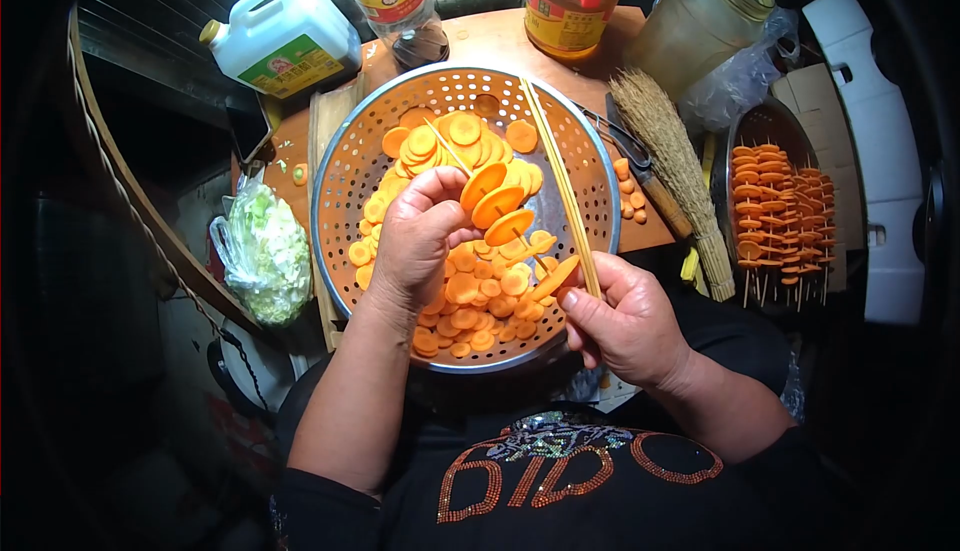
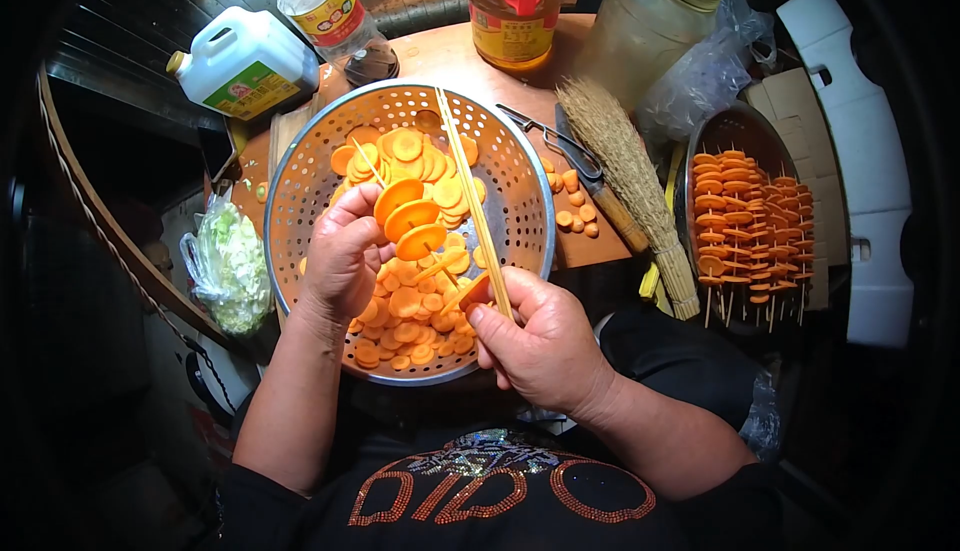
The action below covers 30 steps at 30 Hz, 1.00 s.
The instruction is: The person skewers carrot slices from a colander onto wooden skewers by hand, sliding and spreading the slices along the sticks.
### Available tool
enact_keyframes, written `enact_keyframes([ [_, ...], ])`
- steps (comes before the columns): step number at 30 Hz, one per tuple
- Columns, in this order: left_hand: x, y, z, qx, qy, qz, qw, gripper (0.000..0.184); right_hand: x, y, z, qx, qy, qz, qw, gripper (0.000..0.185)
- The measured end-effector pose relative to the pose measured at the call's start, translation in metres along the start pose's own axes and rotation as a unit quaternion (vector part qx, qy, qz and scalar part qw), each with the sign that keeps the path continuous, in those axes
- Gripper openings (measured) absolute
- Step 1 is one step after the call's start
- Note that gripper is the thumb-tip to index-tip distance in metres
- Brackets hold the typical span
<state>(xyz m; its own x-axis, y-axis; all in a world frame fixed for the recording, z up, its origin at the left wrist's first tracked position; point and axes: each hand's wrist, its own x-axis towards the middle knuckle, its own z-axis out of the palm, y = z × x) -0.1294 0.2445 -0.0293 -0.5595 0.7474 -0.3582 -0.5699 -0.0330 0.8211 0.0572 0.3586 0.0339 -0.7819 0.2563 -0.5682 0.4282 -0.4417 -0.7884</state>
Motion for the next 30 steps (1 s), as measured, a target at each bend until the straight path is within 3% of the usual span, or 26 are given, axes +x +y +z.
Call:
enact_keyframes([
  [8,-0.001,0.002,0.015,-0.016,0.05,-0.029,0.998,0.023,-0.001,0.002,0.001,-0.017,-0.001,-0.004,1.0,0.016],
  [30,-0.002,-0.006,0.02,0.001,0.04,-0.035,0.999,0.021,-0.003,0.003,0.0,-0.035,-0.012,-0.002,0.999,0.015],
])
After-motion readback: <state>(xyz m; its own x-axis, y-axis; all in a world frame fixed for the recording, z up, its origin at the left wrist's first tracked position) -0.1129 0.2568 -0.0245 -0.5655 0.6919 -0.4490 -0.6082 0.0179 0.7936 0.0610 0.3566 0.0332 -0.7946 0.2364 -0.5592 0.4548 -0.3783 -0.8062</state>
